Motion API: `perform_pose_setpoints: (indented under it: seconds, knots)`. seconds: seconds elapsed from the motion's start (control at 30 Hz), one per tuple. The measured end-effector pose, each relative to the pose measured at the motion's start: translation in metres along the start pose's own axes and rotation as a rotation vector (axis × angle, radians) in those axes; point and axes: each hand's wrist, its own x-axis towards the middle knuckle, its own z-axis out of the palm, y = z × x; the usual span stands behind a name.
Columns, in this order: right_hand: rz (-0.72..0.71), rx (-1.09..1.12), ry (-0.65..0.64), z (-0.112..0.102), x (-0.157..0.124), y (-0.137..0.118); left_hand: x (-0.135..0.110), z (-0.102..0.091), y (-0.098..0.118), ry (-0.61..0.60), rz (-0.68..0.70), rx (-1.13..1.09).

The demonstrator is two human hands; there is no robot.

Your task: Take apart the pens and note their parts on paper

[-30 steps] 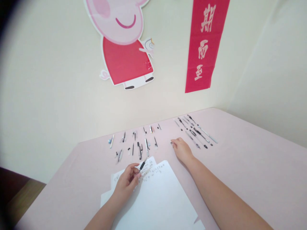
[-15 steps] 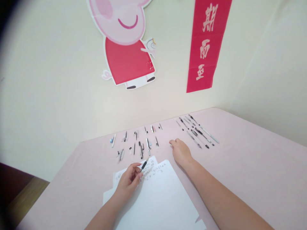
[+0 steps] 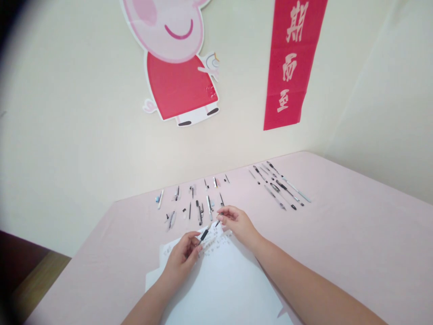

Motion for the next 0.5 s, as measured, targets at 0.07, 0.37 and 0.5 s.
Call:
perform_pose_setpoints:
  seconds: [0.07,0.37,0.5]
  knots:
    - [0.019,0.026,0.002,0.0010,-0.0005,0.0003,0.0000,0.0001,0.0015,-0.002,-0.010,-0.008]
    - [-0.031,-0.028,-0.042,0.0036,-0.0008,0.0084,-0.0006,0.0000,0.0052,-0.027,-0.002,-0.006]
    - [-0.033,-0.034,-0.047,0.0065,-0.0021,0.0082,-0.0007,-0.0001,0.0039,-0.027,0.008,0.008]
